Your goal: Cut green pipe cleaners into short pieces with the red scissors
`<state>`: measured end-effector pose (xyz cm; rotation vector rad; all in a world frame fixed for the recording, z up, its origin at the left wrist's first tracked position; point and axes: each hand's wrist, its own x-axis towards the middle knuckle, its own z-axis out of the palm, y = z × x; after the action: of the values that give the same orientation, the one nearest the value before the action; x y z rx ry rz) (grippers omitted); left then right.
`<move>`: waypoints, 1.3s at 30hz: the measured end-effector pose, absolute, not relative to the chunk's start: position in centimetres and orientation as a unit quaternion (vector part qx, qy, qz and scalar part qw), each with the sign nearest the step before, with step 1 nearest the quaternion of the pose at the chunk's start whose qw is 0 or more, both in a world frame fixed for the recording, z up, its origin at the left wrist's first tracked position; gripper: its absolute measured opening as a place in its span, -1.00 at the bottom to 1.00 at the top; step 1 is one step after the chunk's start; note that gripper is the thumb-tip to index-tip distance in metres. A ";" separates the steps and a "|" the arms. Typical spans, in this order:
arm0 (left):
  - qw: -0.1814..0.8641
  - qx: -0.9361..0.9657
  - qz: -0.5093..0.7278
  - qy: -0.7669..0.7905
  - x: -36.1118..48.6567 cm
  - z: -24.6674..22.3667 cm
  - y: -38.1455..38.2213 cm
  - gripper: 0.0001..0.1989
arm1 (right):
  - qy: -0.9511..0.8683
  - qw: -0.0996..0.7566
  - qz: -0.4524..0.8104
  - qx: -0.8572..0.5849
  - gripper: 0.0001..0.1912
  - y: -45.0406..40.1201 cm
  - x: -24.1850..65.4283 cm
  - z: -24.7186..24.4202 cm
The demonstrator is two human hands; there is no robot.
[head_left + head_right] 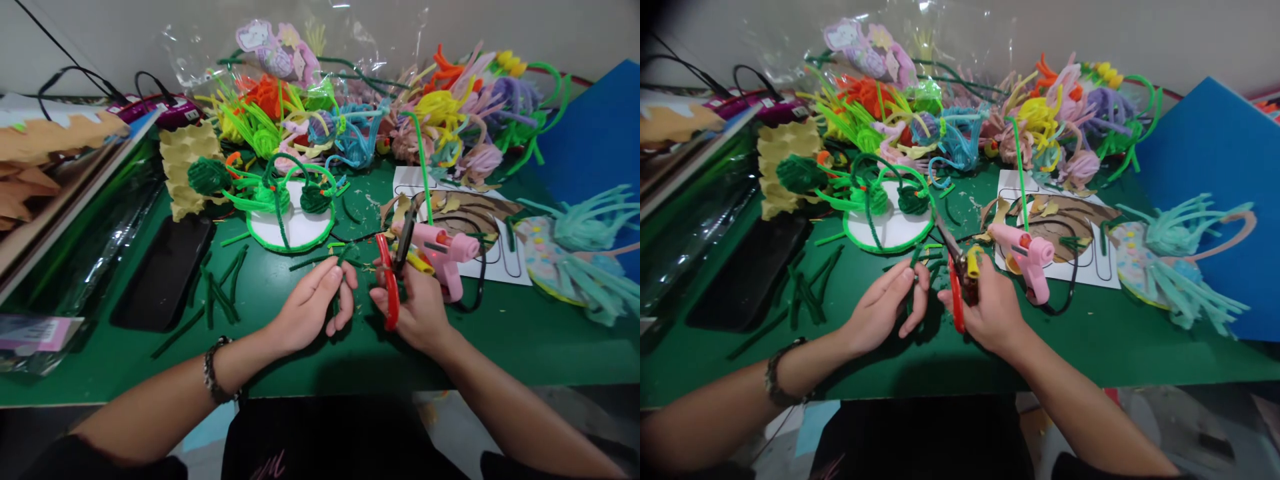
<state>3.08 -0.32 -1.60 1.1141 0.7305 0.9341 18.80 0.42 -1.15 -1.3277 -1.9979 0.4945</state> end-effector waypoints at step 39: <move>0.621 0.580 0.449 0.278 2.6 -1.9 -0.9 -0.72 | -0.846 0.256 -0.096 -0.458 -0.79 1.0 19.4 -1.5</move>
<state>2.63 -0.86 -1.88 1.3334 0.6380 1.0315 19.36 1.03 -1.53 -1.2422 -2.2953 -0.2605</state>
